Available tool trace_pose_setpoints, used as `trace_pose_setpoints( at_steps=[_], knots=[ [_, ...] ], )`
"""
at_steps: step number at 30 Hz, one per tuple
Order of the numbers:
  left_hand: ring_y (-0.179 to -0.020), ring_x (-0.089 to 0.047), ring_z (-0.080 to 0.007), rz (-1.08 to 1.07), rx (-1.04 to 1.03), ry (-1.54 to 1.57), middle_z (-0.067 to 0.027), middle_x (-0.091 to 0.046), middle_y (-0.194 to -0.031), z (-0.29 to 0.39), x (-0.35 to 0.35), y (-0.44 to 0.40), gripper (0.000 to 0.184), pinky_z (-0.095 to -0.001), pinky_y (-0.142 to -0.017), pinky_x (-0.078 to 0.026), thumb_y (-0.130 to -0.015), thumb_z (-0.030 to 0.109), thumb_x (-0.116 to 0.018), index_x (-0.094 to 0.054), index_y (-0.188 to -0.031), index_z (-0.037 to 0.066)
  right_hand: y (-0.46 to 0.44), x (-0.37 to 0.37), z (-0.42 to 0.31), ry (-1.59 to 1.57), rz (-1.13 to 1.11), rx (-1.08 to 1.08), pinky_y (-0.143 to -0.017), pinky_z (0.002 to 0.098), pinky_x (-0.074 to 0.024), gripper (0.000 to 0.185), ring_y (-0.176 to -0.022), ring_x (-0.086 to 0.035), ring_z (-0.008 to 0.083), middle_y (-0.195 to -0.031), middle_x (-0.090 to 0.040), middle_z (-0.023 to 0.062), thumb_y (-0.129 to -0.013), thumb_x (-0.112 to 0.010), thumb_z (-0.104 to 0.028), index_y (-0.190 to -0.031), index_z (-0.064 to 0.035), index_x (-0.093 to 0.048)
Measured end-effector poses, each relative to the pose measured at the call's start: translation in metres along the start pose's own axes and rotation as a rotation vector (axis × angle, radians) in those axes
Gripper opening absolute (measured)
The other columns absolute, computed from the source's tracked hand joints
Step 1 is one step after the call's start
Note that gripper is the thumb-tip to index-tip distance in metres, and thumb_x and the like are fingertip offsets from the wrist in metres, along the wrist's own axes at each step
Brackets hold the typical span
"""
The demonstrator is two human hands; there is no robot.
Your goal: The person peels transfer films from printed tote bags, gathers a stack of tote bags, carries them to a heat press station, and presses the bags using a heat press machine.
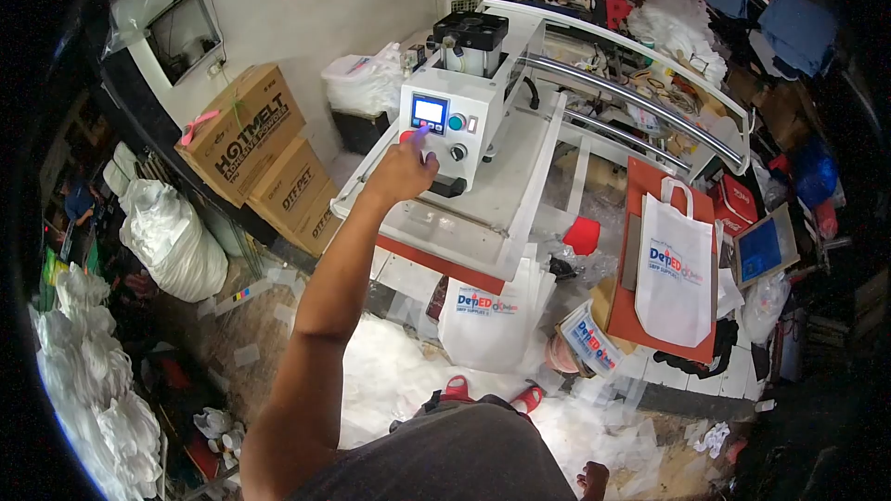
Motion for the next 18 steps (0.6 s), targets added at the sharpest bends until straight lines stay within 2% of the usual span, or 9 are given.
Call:
trace_pose_setpoints(
  at_steps=[3,5,6,7,9,10,12,15,18],
  knots=[
    [-0.089,-0.062,-0.0450,0.050,-0.051,-0.049,-0.0312,-0.064,-0.091,-0.013,-0.013,-0.010,0.054,-0.0495,-0.081,-0.050,-0.084,0.023,-0.057,-0.047,-0.126,-0.009,-0.011,-0.008,-0.012,0.032,-0.026,0.019,-0.049,0.0378,-0.0491,0.015,-0.057,-0.063,0.0251,-0.076,-0.060,0.0105,-0.084,-0.055,-0.020,-0.089,-0.0056,-0.059],
    [-0.090,-0.061,-0.0419,0.142,-0.295,-0.172,-0.0291,-0.063,-0.092,-0.039,-0.041,-0.026,0.029,-0.0504,-0.079,-0.049,-0.084,0.027,-0.056,-0.060,-0.091,-0.001,-0.026,-0.020,-0.047,0.089,-0.059,0.049,-0.049,0.0379,-0.0492,0.015,-0.057,-0.063,0.0250,-0.075,-0.060,0.0107,-0.084,-0.055,-0.020,-0.088,-0.0056,-0.059],
    [-0.091,-0.060,-0.0403,0.200,-0.410,-0.240,-0.0280,-0.062,-0.093,-0.049,-0.055,-0.031,0.031,-0.0509,-0.078,-0.048,-0.084,0.029,-0.055,-0.067,-0.073,0.003,-0.037,-0.031,-0.075,0.124,-0.085,0.066,-0.049,0.0379,-0.0492,0.015,-0.057,-0.063,0.0249,-0.075,-0.060,0.0107,-0.085,-0.055,-0.020,-0.087,-0.0056,-0.059],
    [-0.083,-0.062,-0.0384,0.153,-0.283,-0.119,-0.0242,-0.065,-0.088,-0.052,-0.049,-0.035,0.031,-0.0491,-0.074,-0.049,-0.083,0.027,-0.053,-0.067,-0.071,0.002,-0.046,-0.044,-0.099,0.162,-0.103,0.091,-0.049,0.0379,-0.0493,0.016,-0.057,-0.063,0.0249,-0.074,-0.060,0.0108,-0.085,-0.055,-0.020,-0.087,-0.0056,-0.059],
    [-0.081,-0.063,-0.0417,0.147,-0.297,-0.083,-0.0241,-0.066,-0.085,-0.041,-0.024,-0.029,0.024,-0.0499,-0.077,-0.051,-0.077,0.020,-0.055,-0.069,-0.077,0.000,-0.059,-0.066,-0.143,0.233,-0.140,0.136,-0.050,0.0380,-0.0494,0.016,-0.057,-0.063,0.0247,-0.073,-0.061,0.0109,-0.085,-0.055,-0.021,-0.086,-0.0057,-0.059],
    [-0.092,-0.063,-0.0424,0.164,-0.089,0.087,-0.0271,-0.066,-0.092,-0.047,-0.031,-0.032,0.032,-0.0476,-0.085,-0.051,-0.076,0.020,-0.055,-0.067,-0.096,-0.001,-0.062,-0.076,-0.159,0.262,-0.155,0.154,-0.050,0.0381,-0.0495,0.016,-0.057,-0.063,0.0247,-0.073,-0.061,0.0110,-0.085,-0.055,-0.021,-0.085,-0.0057,-0.059],
    [-0.098,-0.063,-0.0418,0.038,-0.089,0.161,-0.0293,-0.064,-0.099,-0.032,-0.009,-0.009,0.049,-0.0449,-0.089,-0.050,-0.077,0.021,-0.054,-0.057,-0.119,-0.003,-0.065,-0.093,-0.187,0.295,-0.176,0.198,-0.050,0.0381,-0.0496,0.016,-0.057,-0.063,0.0246,-0.072,-0.061,0.0111,-0.085,-0.055,-0.021,-0.084,-0.0057,-0.059],
    [-0.098,-0.063,-0.0414,0.019,-0.031,0.173,-0.0282,-0.064,-0.102,-0.029,-0.015,-0.003,0.057,-0.0456,-0.088,-0.050,-0.078,0.021,-0.055,-0.048,-0.130,-0.002,-0.065,-0.116,-0.220,0.337,-0.216,0.256,-0.050,0.0383,-0.0497,0.017,-0.056,-0.063,0.0244,-0.071,-0.061,0.0113,-0.085,-0.055,-0.022,-0.083,-0.0058,-0.059],
    [-0.092,-0.063,-0.0426,0.060,-0.034,0.145,-0.0291,-0.065,-0.095,-0.024,-0.006,0.009,0.055,-0.0471,-0.085,-0.050,-0.081,0.022,-0.055,-0.049,-0.131,-0.001,-0.063,-0.131,-0.243,0.360,-0.255,0.307,-0.050,0.0384,-0.0499,0.018,-0.056,-0.063,0.0243,-0.069,-0.061,0.0115,-0.086,-0.055,-0.022,-0.081,-0.0058,-0.059]
  ],
)
Point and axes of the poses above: each hand's wrist, its own y-axis away from the middle knuckle, its own x-axis out of the back of the hand, z = x × y, the point moved 2 cm from there along -y, towards the middle knuckle
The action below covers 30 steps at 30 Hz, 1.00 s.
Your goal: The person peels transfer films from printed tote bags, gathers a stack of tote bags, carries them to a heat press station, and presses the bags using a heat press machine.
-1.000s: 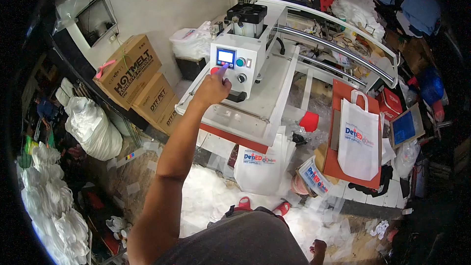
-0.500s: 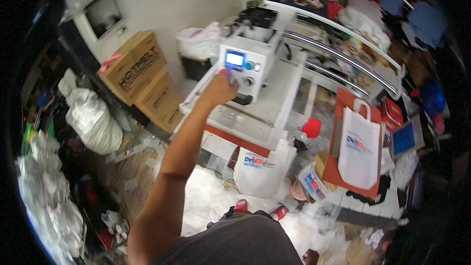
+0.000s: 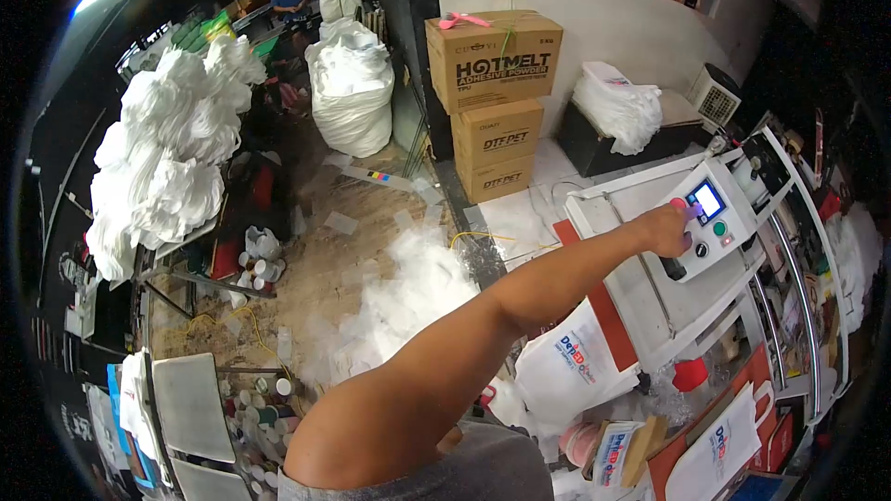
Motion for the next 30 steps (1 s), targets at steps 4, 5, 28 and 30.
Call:
trace_pose_setpoints(
  at_steps=[4,5,28,30],
  knots=[
    [-0.085,-0.065,-0.0409,0.064,-0.016,0.134,-0.0261,-0.066,-0.086,0.016,0.033,0.042,0.050,-0.0463,-0.081,-0.051,-0.082,0.017,-0.056,-0.051,-0.128,0.000,-0.003,-0.003,-0.013,0.000,-0.022,0.025,-0.051,0.0386,-0.0501,0.019,-0.056,-0.063,0.0241,-0.067,-0.061,0.0118,-0.086,-0.054,-0.023,-0.079,-0.0059,-0.059],
    [-0.085,-0.065,-0.0409,0.058,-0.018,0.132,-0.0261,-0.066,-0.086,0.011,0.033,0.051,0.050,-0.0463,-0.081,-0.051,-0.082,0.017,-0.056,-0.051,-0.128,0.000,-0.003,-0.002,-0.013,-0.004,-0.025,0.025,-0.051,0.0386,-0.0502,0.020,-0.056,-0.063,0.0240,-0.067,-0.061,0.0118,-0.086,-0.054,-0.023,-0.078,-0.0059,-0.059],
    [-0.096,-0.060,-0.0304,-1.036,1.617,0.904,-0.0095,-0.064,-0.098,-0.328,-0.190,0.601,0.026,-0.0437,-0.080,-0.052,-0.084,0.027,-0.060,-0.057,-0.108,0.017,0.105,0.032,-0.068,0.056,0.230,0.470,-0.064,0.0447,-0.0512,0.017,-0.075,-0.063,0.0347,-0.081,-0.061,0.0157,-0.075,-0.068,-0.013,-0.088,-0.0028,-0.062],
    [-0.096,-0.057,-0.0295,-1.210,1.283,0.933,-0.0083,-0.060,-0.095,-0.331,-0.190,0.627,0.019,-0.0438,-0.075,-0.051,-0.085,0.029,-0.057,-0.057,-0.101,0.019,0.122,0.026,-0.160,0.374,0.282,0.942,-0.068,0.0400,-0.0522,0.015,-0.080,-0.066,0.0336,-0.085,-0.065,0.0179,-0.087,-0.062,-0.015,-0.091,-0.0004,-0.060]
  ],
)
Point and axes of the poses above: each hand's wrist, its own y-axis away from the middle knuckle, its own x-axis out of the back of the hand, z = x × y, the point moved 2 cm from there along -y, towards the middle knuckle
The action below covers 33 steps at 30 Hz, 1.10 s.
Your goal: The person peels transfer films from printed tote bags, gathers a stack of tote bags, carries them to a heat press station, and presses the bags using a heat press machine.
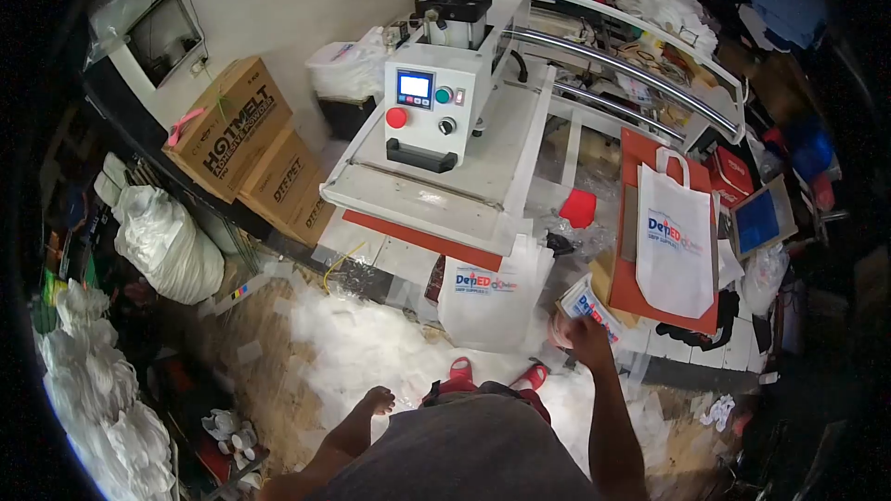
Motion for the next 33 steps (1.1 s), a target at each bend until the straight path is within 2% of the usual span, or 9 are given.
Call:
trace_pose_setpoints(
  at_steps=[2,5,6,8,14,23,25,28,33],
  knots=[
    [-0.096,-0.054,-0.0287,-0.015,-0.323,-0.495,-0.0072,-0.056,-0.092,-0.004,0.006,0.004,0.014,-0.0439,-0.070,-0.050,-0.086,0.031,-0.054,-0.057,-0.093,0.020,-0.060,0.026,-0.106,-0.294,-0.017,-0.099,-0.070,0.0347,-0.0520,0.014,-0.079,-0.066,0.0325,-0.087,-0.066,0.0178,-0.088,-0.063,-0.013,-0.093,-0.0007,-0.059],
    [-0.086,-0.057,-0.0290,-0.536,-0.091,1.124,-0.0103,-0.056,-0.083,0.007,0.003,0.017,0.011,-0.0407,-0.054,-0.044,-0.086,0.027,-0.059,-0.056,-0.095,0.020,-0.134,0.031,-0.202,-0.278,0.051,0.394,-0.072,0.0381,-0.0506,0.010,-0.081,-0.064,0.0346,-0.087,-0.065,0.0164,-0.088,-0.061,-0.009,-0.095,-0.0021,-0.060],
    [-0.063,-0.057,-0.0270,0.286,-0.214,0.692,-0.0113,-0.059,-0.077,0.008,0.011,0.020,0.012,-0.0366,-0.046,-0.041,-0.090,0.025,-0.058,-0.057,-0.100,0.019,-0.153,0.033,-0.234,-0.281,0.003,0.442,-0.077,0.0407,-0.0502,0.011,-0.089,-0.062,0.0340,-0.093,-0.065,0.0162,-0.087,-0.062,-0.011,-0.095,-0.0026,-0.060],
    [-0.047,-0.052,-0.0229,0.719,-0.517,0.536,-0.0124,-0.061,-0.071,0.031,-0.025,0.053,0.014,-0.0303,-0.039,-0.037,-0.092,0.017,-0.056,-0.056,-0.106,0.016,-0.189,0.018,-0.281,-0.227,0.096,0.676,-0.082,0.0435,-0.0491,0.015,-0.094,-0.060,0.0353,-0.099,-0.064,0.0157,-0.086,-0.061,-0.011,-0.099,-0.0034,-0.060],
    [-0.049,-0.054,-0.0177,1.013,-0.344,0.344,-0.0105,-0.060,-0.067,0.023,-0.070,0.069,0.018,-0.0260,-0.040,-0.039,-0.091,0.011,-0.056,-0.057,-0.108,0.017,-0.285,-0.042,-0.316,0.241,0.016,0.488,-0.087,0.0477,-0.0474,0.033,-0.102,-0.061,0.0351,-0.105,-0.063,0.0204,-0.079,-0.059,-0.016,-0.109,0.0001,-0.059],
    [-0.055,-0.054,-0.0168,0.618,-0.209,0.505,-0.0063,-0.055,-0.067,-0.065,-0.105,0.067,0.007,-0.0298,-0.044,-0.041,-0.094,0.018,-0.054,-0.054,-0.087,0.018,-0.280,-0.046,-0.281,0.183,0.142,0.531,-0.085,0.0457,-0.0472,0.028,-0.091,-0.064,0.0347,-0.091,-0.066,0.0178,-0.076,-0.059,-0.016,-0.100,-0.0016,-0.060],
    [-0.055,-0.052,-0.0222,0.572,-0.897,-1.134,-0.0038,-0.051,-0.064,-0.056,-0.101,0.078,0.023,-0.0339,-0.051,-0.044,-0.084,0.023,-0.063,-0.053,-0.065,0.016,-0.270,-0.034,-0.275,0.205,0.146,0.507,-0.084,0.0453,-0.0468,0.027,-0.090,-0.063,0.0341,-0.090,-0.065,0.0172,-0.077,-0.060,-0.018,-0.099,-0.0018,-0.060],
    [-0.064,-0.055,-0.0239,0.725,-0.256,-1.097,-0.0045,-0.047,-0.065,-0.072,-0.076,0.041,0.017,-0.0378,-0.054,-0.045,-0.070,0.026,-0.067,-0.054,-0.063,0.017,-0.251,-0.011,-0.234,0.219,0.161,0.468,-0.085,0.0444,-0.0456,0.031,-0.091,-0.063,0.0325,-0.090,-0.065,0.0156,-0.080,-0.063,-0.025,-0.100,-0.0027,-0.060],
    [-0.063,-0.047,-0.0225,0.466,-0.413,-0.326,-0.0022,-0.043,-0.064,0.004,-0.054,0.073,0.022,-0.0377,-0.053,-0.040,-0.077,0.027,-0.058,-0.048,-0.061,0.018,-0.214,0.038,-0.170,0.159,0.327,0.428,-0.087,0.0438,-0.0450,0.037,-0.093,-0.064,0.0329,-0.092,-0.066,0.0166,-0.080,-0.066,-0.037,-0.096,-0.0038,-0.062]
  ],
)
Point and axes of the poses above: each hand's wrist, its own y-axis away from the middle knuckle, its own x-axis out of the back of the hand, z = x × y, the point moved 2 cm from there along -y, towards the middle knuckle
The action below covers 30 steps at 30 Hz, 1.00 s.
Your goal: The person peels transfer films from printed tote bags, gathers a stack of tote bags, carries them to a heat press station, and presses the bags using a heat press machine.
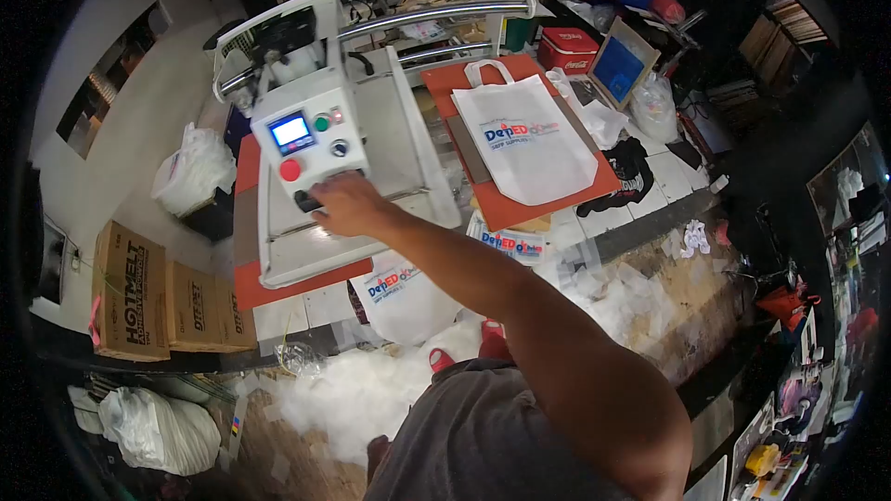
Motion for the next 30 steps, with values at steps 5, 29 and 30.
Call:
trace_pose_setpoints(
  at_steps=[5,29,30],
  knots=[
    [-0.054,-0.041,-0.0171,0.043,0.481,0.915,0.0014,-0.040,-0.059,0.040,0.057,-0.061,0.025,-0.0323,-0.045,-0.031,-0.084,0.026,-0.048,-0.042,-0.060,0.020,0.023,0.071,0.034,0.157,-0.230,-0.231,-0.086,0.0449,-0.0475,0.044,-0.094,-0.064,0.0338,-0.094,-0.067,0.0174,-0.083,-0.063,-0.045,-0.093,-0.0024,-0.063],
    [-0.056,-0.059,-0.0148,0.264,0.454,0.158,-0.0070,-0.065,-0.078,0.082,-0.007,-0.045,0.015,-0.0262,-0.044,-0.044,-0.093,0.021,-0.058,-0.059,-0.106,0.014,0.174,0.225,0.165,0.419,0.255,-0.339,-0.082,0.0448,-0.0460,0.024,-0.095,-0.060,0.0376,-0.099,-0.063,0.0193,-0.082,-0.069,-0.013,-0.103,-0.0020,-0.062],
    [-0.058,-0.060,-0.0147,0.333,0.440,0.126,-0.0075,-0.065,-0.079,0.095,-0.002,-0.044,0.016,-0.0264,-0.045,-0.045,-0.094,0.021,-0.057,-0.059,-0.108,0.013,0.172,0.222,0.138,0.390,0.349,-0.361,-0.089,0.0437,-0.0448,0.030,-0.100,-0.058,0.0378,-0.103,-0.061,0.0198,-0.082,-0.066,-0.006,-0.111,-0.0017,-0.059]
  ],
)
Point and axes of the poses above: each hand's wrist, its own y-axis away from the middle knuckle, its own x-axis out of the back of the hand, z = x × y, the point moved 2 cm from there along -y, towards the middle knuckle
